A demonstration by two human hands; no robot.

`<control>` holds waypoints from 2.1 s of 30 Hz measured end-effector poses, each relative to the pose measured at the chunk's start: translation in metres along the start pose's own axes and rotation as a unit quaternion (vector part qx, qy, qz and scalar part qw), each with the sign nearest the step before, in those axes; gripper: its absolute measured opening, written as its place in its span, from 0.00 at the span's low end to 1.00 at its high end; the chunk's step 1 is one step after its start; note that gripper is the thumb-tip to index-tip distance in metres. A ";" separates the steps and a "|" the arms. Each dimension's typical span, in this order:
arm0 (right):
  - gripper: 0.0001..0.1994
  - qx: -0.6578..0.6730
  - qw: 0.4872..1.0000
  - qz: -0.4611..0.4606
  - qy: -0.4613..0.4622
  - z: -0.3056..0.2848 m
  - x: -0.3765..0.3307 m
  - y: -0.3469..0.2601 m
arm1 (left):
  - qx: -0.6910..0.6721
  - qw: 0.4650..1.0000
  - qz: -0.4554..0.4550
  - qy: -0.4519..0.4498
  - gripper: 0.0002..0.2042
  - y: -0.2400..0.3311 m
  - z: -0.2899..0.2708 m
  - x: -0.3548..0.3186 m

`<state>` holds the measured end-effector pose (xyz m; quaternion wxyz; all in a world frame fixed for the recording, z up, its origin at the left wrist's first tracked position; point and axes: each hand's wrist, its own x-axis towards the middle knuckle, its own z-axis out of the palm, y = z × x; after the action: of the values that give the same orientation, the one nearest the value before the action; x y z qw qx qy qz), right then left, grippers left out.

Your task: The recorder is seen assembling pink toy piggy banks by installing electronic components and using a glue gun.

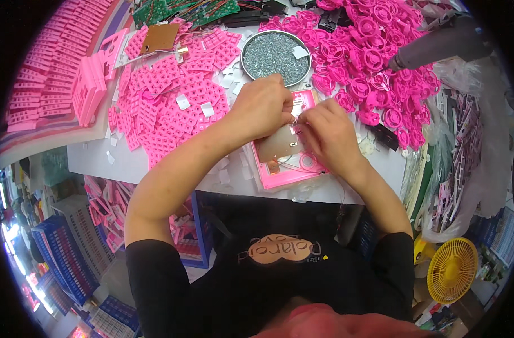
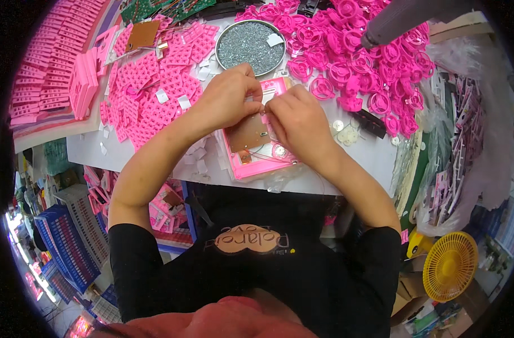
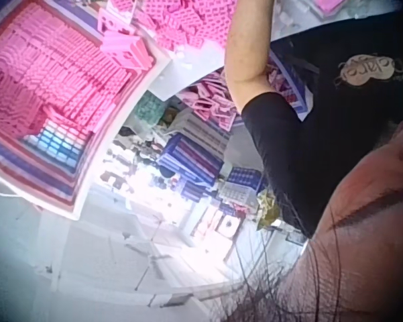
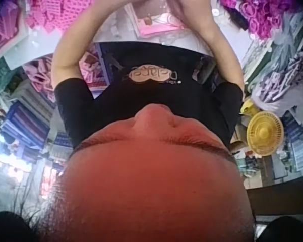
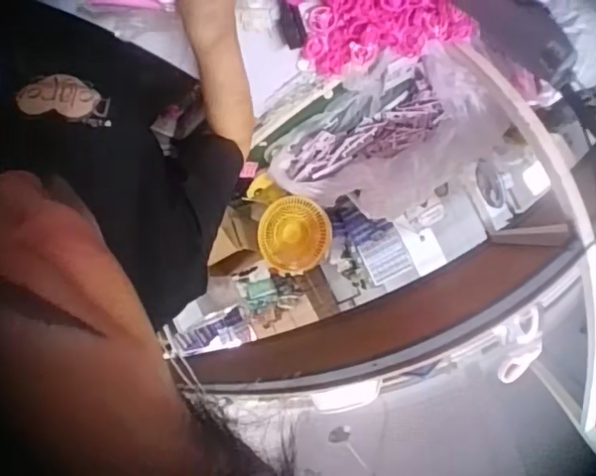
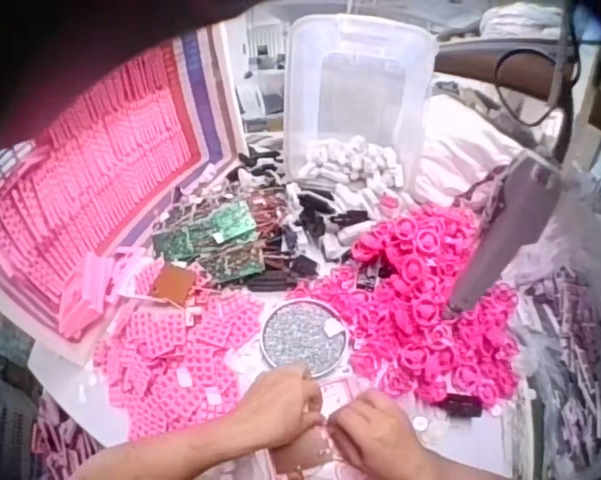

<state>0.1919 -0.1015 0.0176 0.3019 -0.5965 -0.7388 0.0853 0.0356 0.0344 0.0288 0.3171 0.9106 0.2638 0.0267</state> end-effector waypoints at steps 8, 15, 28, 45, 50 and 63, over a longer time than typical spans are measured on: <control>0.07 -0.001 1.000 -0.014 -0.021 0.002 0.011 0.014 | 0.004 1.000 -0.008 0.018 0.07 -0.002 0.002 -0.002; 0.13 0.014 0.989 -0.121 -0.083 -0.015 0.008 0.027 | -0.020 1.000 -0.005 0.018 0.08 -0.005 0.002 -0.004; 0.09 -0.101 0.944 -0.207 -0.237 -0.028 0.035 0.021 | 0.021 0.999 0.031 0.024 0.06 -0.008 0.005 -0.001; 0.15 -0.063 0.988 -0.034 -0.137 -0.008 0.010 -0.007 | 0.128 0.971 0.185 0.085 0.07 -0.023 0.011 0.004; 0.12 0.099 0.989 -0.003 -0.112 -0.030 0.008 0.018 | -0.010 0.969 0.064 0.237 0.09 -0.028 0.001 -0.008; 0.09 0.104 0.993 0.052 -0.015 0.004 0.045 -0.008 | -0.119 0.951 0.045 0.283 0.05 -0.025 0.018 -0.038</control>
<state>0.1778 -0.0607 0.0336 0.3461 -0.5983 -0.6982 0.1867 -0.0044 0.0219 0.0041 0.3339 0.8324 0.2961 0.3284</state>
